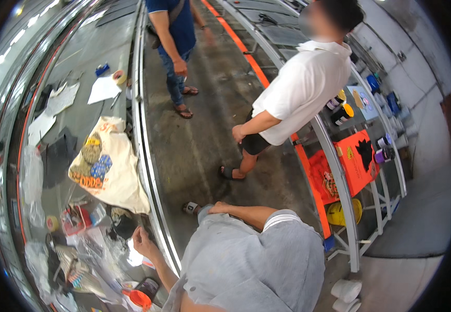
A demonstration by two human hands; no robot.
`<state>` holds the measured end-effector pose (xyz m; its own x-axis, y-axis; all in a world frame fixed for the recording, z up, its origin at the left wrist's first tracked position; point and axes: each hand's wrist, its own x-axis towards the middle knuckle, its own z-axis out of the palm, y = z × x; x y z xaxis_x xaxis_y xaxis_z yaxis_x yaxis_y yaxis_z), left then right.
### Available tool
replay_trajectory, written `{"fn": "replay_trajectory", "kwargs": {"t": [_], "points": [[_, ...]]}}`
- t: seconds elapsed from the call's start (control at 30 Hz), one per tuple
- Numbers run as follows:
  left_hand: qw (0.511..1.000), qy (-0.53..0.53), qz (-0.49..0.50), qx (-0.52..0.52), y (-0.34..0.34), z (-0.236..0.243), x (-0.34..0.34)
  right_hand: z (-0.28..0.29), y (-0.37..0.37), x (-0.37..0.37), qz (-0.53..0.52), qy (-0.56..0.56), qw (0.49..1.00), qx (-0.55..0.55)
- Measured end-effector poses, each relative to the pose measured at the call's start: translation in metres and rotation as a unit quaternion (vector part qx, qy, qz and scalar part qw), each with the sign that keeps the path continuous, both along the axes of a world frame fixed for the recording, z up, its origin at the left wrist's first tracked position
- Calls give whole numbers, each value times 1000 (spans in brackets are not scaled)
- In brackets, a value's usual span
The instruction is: The person mixes red paint in a small container using a stick. They then pour additional red liquid from a bottle into the container and continue stirring. The person briefly handles a white t-shirt and a small paper card before resuming mixing.
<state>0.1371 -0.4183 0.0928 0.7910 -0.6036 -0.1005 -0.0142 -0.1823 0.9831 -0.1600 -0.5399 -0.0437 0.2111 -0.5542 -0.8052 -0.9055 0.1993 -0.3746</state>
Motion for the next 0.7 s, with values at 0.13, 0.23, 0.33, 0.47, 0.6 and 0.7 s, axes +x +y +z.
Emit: {"fn": "replay_trajectory", "kwargs": {"t": [0.13,0.23,0.33,0.47,0.6,0.7], "points": [[999,26,-29,12,28,-4,-25,7,-13,13,120,2,992,-49],[997,-3,-36,62,60,5,-48,69,11,51,205,-3,975,-84],[994,85,-21,64,86,5,-72,75,18,85,-22,-280,959,31],[989,132,17,70,132,4,-87,100,42,160,49,-320,943,74],[971,193,130,62,162,3,-93,102,72,221,272,-297,913,-64],[958,175,206,97,178,-7,-92,105,93,265,286,-169,941,-57]]}}
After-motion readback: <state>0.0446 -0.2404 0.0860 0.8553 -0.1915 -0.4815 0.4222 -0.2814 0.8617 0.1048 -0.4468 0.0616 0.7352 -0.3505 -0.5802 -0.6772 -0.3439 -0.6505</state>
